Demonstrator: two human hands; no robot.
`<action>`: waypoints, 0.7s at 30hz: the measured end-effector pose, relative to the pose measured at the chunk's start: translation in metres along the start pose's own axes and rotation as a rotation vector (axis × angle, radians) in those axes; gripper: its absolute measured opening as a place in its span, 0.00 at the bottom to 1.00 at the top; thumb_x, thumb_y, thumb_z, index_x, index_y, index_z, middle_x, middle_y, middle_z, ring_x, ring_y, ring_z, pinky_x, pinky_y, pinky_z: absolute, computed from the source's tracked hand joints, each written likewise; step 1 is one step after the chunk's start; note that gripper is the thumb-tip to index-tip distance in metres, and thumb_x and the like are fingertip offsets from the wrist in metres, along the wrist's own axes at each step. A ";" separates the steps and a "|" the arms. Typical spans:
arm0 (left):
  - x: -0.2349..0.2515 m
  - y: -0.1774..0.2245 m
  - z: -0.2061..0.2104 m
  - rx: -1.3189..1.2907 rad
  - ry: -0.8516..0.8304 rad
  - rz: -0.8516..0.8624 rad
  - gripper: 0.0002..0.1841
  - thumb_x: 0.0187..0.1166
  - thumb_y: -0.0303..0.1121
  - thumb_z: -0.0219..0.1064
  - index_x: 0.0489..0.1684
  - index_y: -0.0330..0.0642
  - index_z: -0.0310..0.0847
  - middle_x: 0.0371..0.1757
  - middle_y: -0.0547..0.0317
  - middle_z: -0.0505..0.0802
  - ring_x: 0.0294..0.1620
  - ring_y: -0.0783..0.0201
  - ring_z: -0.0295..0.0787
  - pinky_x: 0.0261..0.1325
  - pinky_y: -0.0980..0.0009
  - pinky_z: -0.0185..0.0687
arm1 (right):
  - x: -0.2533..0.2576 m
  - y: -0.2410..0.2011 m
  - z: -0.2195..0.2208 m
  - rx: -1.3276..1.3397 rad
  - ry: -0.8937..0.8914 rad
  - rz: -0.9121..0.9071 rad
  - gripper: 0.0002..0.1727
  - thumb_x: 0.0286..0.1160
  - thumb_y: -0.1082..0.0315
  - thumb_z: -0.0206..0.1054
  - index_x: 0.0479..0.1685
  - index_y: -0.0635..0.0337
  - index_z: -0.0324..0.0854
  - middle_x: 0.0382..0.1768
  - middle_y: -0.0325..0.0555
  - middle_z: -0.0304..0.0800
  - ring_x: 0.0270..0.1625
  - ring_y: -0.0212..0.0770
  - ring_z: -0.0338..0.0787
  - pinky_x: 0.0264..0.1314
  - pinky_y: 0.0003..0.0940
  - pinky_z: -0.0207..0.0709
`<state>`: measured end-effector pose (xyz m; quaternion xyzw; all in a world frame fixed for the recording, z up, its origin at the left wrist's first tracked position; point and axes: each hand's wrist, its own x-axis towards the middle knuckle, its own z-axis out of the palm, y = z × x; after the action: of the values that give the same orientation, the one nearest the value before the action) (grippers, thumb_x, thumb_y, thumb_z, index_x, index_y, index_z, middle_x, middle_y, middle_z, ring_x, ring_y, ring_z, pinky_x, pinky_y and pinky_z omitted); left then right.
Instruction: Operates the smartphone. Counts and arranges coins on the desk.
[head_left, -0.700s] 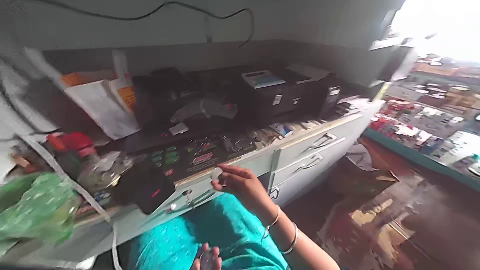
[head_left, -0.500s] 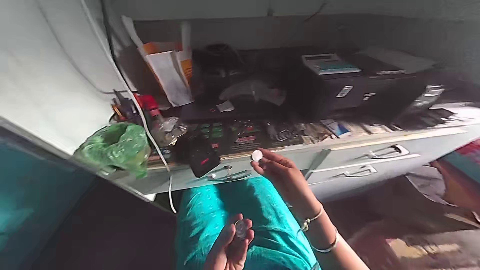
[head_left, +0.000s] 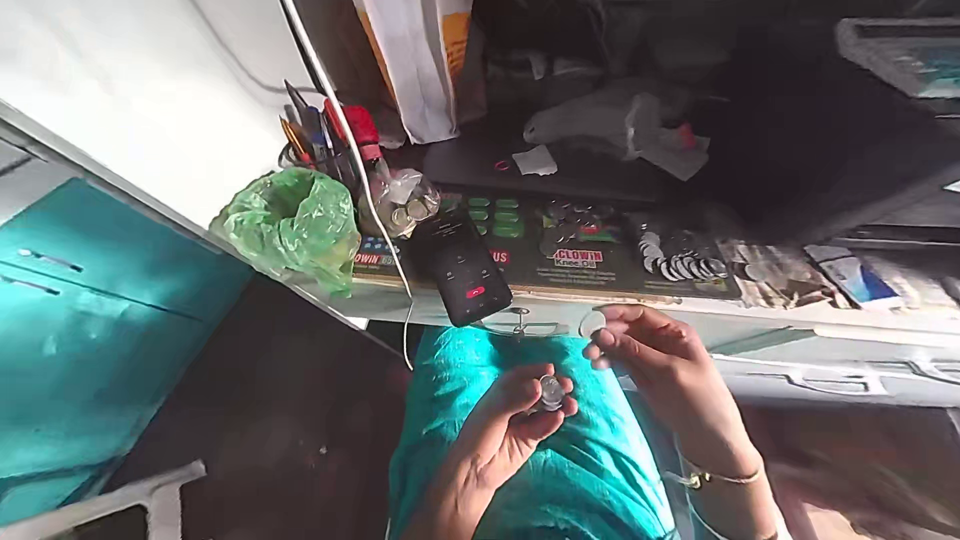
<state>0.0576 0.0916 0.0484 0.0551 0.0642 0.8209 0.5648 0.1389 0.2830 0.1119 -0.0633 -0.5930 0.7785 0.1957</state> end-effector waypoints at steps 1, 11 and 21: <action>0.003 0.002 -0.001 0.014 0.003 0.002 0.12 0.78 0.28 0.69 0.56 0.41 0.91 0.55 0.48 0.96 0.54 0.60 0.96 0.56 0.75 0.91 | 0.000 0.001 -0.002 -0.040 -0.052 -0.009 0.11 0.76 0.76 0.70 0.54 0.60 0.89 0.39 0.41 0.98 0.38 0.34 0.97 0.44 0.30 0.93; 0.013 0.017 -0.016 0.132 0.026 0.041 0.12 0.77 0.27 0.71 0.55 0.43 0.93 0.53 0.53 0.96 0.53 0.65 0.95 0.57 0.74 0.90 | 0.016 0.015 0.008 -0.548 -0.258 -0.064 0.07 0.73 0.66 0.75 0.45 0.52 0.96 0.41 0.33 0.91 0.42 0.23 0.89 0.45 0.16 0.86; 0.013 0.017 -0.029 0.081 0.021 -0.005 0.12 0.77 0.28 0.71 0.56 0.45 0.92 0.53 0.52 0.96 0.53 0.63 0.96 0.56 0.73 0.91 | 0.044 0.000 0.015 -1.025 -0.370 -0.233 0.08 0.73 0.59 0.72 0.36 0.52 0.93 0.33 0.35 0.90 0.35 0.18 0.84 0.38 0.08 0.75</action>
<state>0.0327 0.0963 0.0233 0.0690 0.1036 0.8166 0.5636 0.0940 0.2865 0.1224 0.0534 -0.9233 0.3618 0.1173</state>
